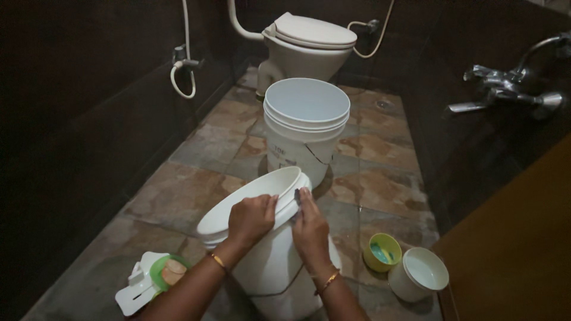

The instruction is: The person scrubs the exterior and interior of a white plastic bucket using a dark sponge. They rotate the bucket to clean all sides, then flip it to scrub the bottom and the inside rim.

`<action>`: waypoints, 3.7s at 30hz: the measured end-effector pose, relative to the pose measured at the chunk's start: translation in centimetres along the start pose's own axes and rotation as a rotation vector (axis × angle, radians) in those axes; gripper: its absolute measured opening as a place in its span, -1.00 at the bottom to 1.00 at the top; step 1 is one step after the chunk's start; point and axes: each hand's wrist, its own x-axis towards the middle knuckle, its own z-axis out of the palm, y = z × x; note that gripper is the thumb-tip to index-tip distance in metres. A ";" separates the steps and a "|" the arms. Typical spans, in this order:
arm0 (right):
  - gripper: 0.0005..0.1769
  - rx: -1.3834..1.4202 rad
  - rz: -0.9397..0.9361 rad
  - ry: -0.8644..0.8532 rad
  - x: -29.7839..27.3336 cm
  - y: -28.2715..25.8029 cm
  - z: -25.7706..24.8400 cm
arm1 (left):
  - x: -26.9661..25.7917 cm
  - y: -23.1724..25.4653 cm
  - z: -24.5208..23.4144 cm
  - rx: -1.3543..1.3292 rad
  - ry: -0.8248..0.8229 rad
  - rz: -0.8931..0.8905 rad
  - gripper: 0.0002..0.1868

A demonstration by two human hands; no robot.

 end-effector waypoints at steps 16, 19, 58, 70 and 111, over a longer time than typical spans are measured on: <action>-0.46 0.287 0.273 -0.118 2.5 3.9 -2.2 | 3.8 -0.2 0.1 0.026 -0.089 -0.002 -0.54; -0.39 0.179 -0.080 -0.048 1.0 3.2 -0.5 | 4.1 0.0 0.7 0.105 -0.064 -0.071 -0.50; -0.45 0.179 0.029 -0.079 -0.2 3.0 -2.7 | -1.6 3.9 -2.7 0.125 -0.308 0.087 -0.30; -0.58 0.790 0.650 -0.138 -3.9 11.8 -3.0 | -7.3 2.2 6.4 0.065 -0.184 0.267 -0.58; -0.75 0.496 0.689 -0.023 -7.3 18.5 2.9 | -1.2 -1.0 13.0 -0.059 -0.849 -0.023 0.22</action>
